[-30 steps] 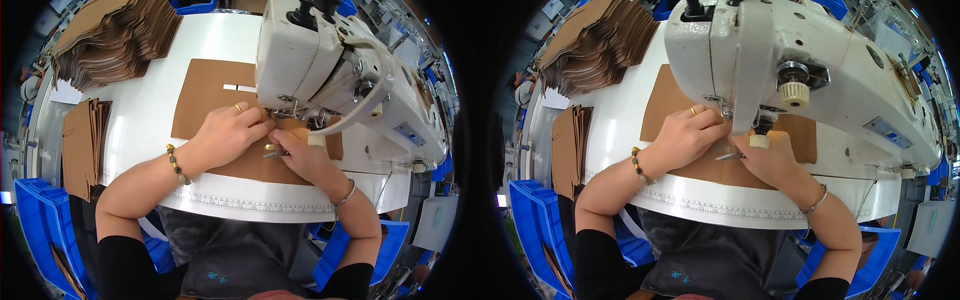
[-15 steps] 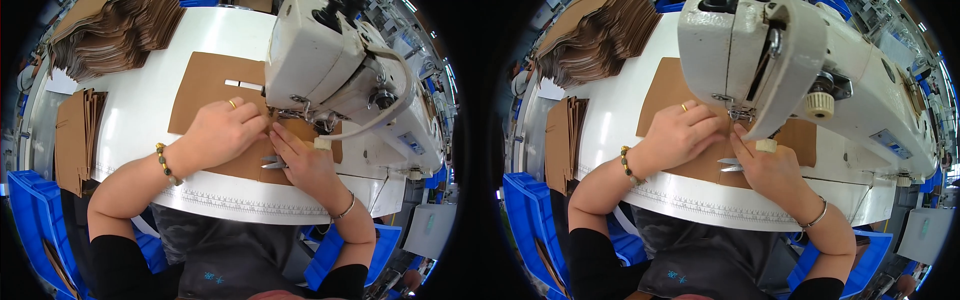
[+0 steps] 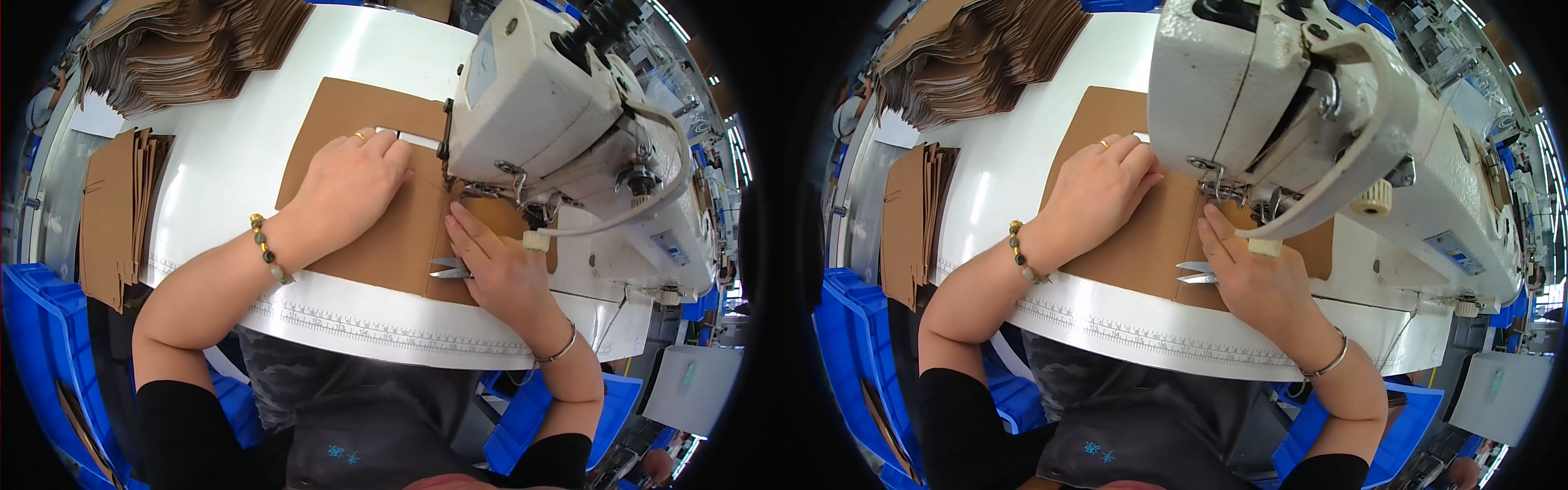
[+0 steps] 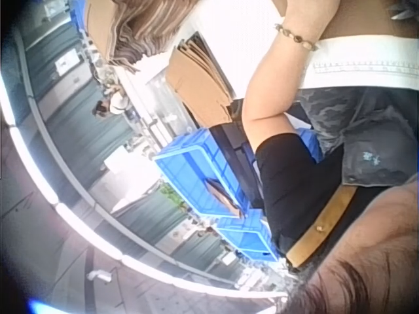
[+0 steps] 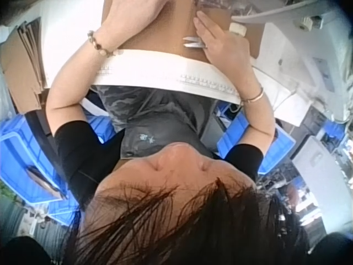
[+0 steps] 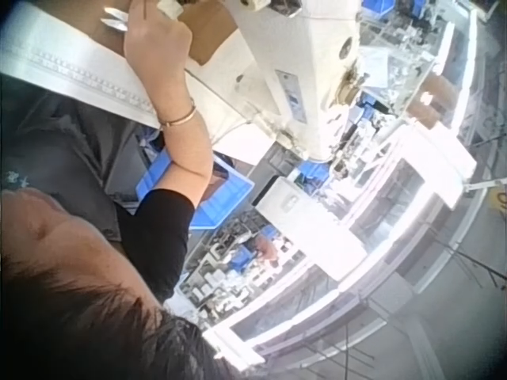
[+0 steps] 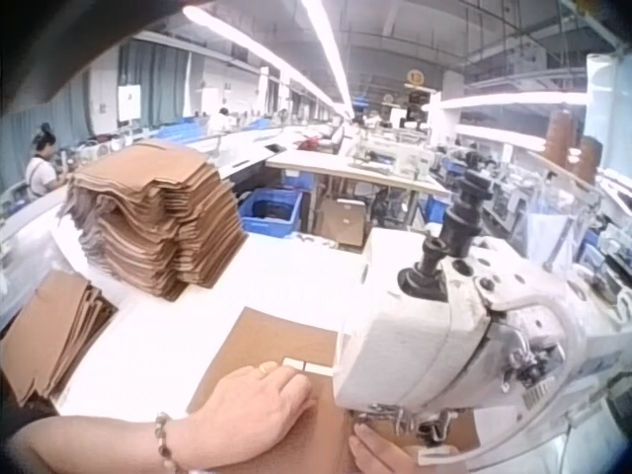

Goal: Using a sewing machine to join pieces of stiff brown material and trimming threads with scissors.

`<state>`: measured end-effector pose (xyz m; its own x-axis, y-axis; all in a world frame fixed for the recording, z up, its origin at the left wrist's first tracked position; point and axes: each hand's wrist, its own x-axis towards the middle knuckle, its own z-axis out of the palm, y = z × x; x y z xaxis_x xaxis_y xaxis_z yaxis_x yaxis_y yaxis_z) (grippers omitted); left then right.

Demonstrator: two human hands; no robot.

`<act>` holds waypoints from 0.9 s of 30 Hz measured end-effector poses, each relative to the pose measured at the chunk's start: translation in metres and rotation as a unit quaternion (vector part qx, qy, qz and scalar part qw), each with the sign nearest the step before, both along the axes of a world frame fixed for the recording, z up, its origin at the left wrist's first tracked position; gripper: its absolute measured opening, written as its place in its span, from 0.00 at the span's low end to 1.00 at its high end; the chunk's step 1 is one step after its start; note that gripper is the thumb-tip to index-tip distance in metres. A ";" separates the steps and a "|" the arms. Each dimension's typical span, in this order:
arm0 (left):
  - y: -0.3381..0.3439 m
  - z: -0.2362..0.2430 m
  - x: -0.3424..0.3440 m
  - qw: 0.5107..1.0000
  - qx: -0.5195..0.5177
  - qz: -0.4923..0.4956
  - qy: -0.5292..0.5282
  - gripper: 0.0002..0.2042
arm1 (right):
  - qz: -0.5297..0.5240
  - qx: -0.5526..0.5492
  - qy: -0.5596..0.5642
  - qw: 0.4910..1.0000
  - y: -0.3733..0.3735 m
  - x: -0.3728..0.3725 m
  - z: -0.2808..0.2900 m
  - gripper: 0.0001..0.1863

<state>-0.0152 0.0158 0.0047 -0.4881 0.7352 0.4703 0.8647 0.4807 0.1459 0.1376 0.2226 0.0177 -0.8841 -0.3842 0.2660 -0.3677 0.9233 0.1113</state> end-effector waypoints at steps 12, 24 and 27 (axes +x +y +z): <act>-0.011 0.010 0.036 0.985 -0.103 -0.121 -0.070 0.34 | 0.003 0.005 0.013 1.000 0.004 -0.001 0.000 0.20; -0.013 -0.004 0.034 0.989 -0.071 -0.113 -0.058 0.34 | -0.007 -0.055 0.151 0.987 0.042 0.039 0.051 0.10; -0.004 -0.006 0.034 0.991 -0.045 -0.116 -0.044 0.34 | -0.165 0.002 0.389 0.906 0.155 0.108 0.095 0.08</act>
<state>0.0183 0.0117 -0.0010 -0.3374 0.8697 0.3602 0.9392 0.2852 0.1911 0.2453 0.3771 0.1129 -0.4965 -0.1359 0.8573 0.1191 0.9676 0.2224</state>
